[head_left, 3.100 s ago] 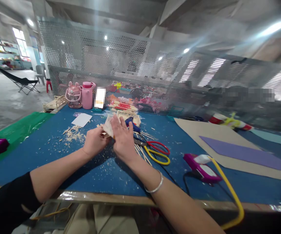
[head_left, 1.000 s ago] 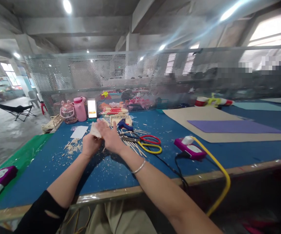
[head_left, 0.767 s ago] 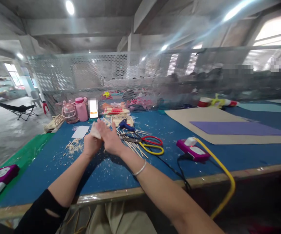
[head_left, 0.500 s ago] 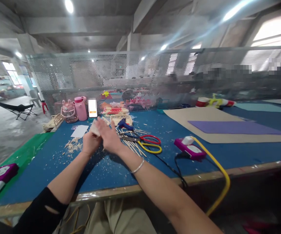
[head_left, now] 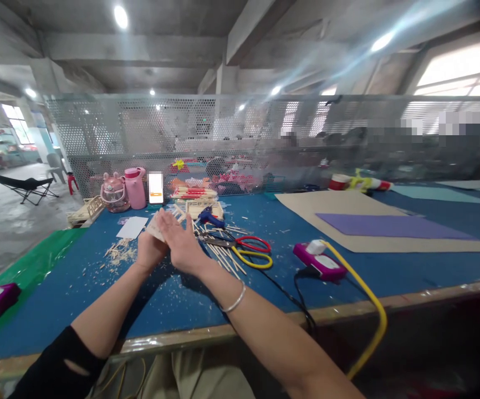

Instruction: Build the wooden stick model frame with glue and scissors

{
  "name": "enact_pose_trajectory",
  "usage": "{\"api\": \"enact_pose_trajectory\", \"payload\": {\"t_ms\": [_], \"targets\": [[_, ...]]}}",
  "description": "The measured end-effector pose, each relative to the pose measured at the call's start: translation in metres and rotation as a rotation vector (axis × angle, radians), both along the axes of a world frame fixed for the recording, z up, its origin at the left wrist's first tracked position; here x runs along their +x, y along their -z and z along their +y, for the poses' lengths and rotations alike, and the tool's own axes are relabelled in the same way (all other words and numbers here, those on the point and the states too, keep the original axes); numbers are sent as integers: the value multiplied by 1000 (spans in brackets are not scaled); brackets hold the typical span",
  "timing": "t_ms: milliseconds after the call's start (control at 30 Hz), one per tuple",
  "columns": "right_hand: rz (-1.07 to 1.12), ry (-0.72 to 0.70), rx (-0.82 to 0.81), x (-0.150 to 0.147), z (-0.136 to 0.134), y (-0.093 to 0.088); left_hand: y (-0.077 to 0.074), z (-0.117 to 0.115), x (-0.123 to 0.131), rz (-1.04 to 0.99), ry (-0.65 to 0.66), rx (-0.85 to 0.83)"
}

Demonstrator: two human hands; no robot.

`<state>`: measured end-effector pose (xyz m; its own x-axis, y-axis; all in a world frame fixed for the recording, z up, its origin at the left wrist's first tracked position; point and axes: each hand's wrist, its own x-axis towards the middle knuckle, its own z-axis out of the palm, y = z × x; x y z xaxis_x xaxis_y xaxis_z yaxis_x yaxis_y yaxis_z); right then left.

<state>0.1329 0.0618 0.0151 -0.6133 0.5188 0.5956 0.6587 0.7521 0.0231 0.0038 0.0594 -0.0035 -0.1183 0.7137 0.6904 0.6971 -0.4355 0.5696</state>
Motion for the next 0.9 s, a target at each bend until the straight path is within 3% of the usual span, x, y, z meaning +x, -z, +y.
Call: {"api": "enact_pose_trajectory", "payload": {"t_ms": [133, 267, 433, 533, 700, 833, 900], "targets": [[59, 129, -72, -1, -2, -1, 0, 0, 1, 8, 20, -22], [0, 15, -10, -5, -3, 0, -1, -1, 1, 32, -13, 5], [90, 94, -116, -6, 0, -2, -1, -1, 1, 6, -4, -27], [35, 8, -68, -6, -2, -3, 0, 0, 1, 18, -50, -33], [34, 79, -105, 0, -4, -4, 2, 0, 2, 27, 6, -14], [-23, 3, -27, -1, -4, -2, 1, -1, 2, 50, -34, -2], [-16, 43, -39, -2, -3, -2, 0, -1, 2, 34, -38, -9]]}}
